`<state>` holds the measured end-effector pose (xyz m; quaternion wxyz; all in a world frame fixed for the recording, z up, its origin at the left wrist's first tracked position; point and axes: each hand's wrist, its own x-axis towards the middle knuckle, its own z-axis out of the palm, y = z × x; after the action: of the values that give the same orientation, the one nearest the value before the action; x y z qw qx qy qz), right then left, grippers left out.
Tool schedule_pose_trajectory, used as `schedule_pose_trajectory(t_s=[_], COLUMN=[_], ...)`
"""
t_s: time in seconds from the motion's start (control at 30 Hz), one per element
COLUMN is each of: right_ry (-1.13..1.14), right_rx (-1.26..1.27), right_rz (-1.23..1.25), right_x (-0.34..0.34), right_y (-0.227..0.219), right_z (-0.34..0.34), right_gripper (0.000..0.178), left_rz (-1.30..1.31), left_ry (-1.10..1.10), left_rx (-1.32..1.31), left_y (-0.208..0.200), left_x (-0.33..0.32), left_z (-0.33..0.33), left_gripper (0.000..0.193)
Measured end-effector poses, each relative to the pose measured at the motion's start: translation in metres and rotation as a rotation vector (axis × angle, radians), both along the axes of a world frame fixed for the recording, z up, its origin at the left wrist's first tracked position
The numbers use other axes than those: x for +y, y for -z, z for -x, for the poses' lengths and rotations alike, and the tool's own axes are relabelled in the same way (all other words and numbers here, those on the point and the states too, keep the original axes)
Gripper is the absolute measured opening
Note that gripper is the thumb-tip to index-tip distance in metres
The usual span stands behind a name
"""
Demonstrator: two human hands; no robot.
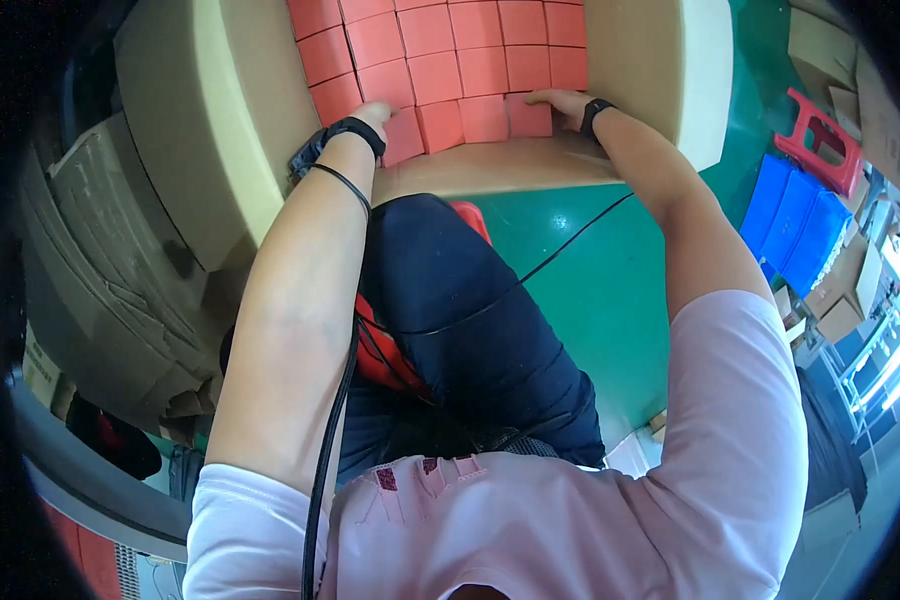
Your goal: Packaging individual items into small red boxes and then stacking those boxes into a larger shipping carton.
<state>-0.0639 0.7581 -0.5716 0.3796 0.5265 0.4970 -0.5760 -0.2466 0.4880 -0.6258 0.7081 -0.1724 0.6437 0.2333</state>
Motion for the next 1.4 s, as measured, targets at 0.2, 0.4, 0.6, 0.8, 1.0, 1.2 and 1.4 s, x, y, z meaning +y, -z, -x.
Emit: schedule_pose_trajectory(t_s=[0.2,0.4,0.6,0.8,1.0,1.2,1.4], right_ry=[0.078,0.163,0.188,0.344,0.298,0.292,0.217], right_rx=[0.061,0.17,0.2,0.176,0.142,0.171,0.203], right_rz=[0.105,0.289,0.373,0.277,0.319,0.149,0.004], right_x=[0.021,-0.018,-0.035,-0.046,-0.032,-0.02,-0.04], right_y=[0.05,0.009,0.004,0.022,-0.038,-0.141,-0.237], right_z=[-0.031,0.003,0.016,0.019,0.018,0.011,0.021], right_gripper=[0.052,0.053,0.056,0.039,0.021,0.025,0.028], left_rz=[0.006,0.135,0.459,0.413,0.349,0.17,0.069], left_ry=[-0.591,-0.602,-0.474,-0.492,-0.214,-0.266,-0.677], left_rx=[0.079,0.281,0.526,0.569,0.417,0.431,0.535], left_y=[-0.013,-0.016,-0.037,-0.034,-0.068,-0.155,-0.176], left_x=[0.011,-0.016,-0.01,-0.004,-0.01,0.006,-0.002], left_z=[-0.015,-0.006,-0.008,-0.007,-0.003,-0.004,-0.002], left_gripper=[0.072,0.058,0.055,0.057,0.048,0.019,0.023])
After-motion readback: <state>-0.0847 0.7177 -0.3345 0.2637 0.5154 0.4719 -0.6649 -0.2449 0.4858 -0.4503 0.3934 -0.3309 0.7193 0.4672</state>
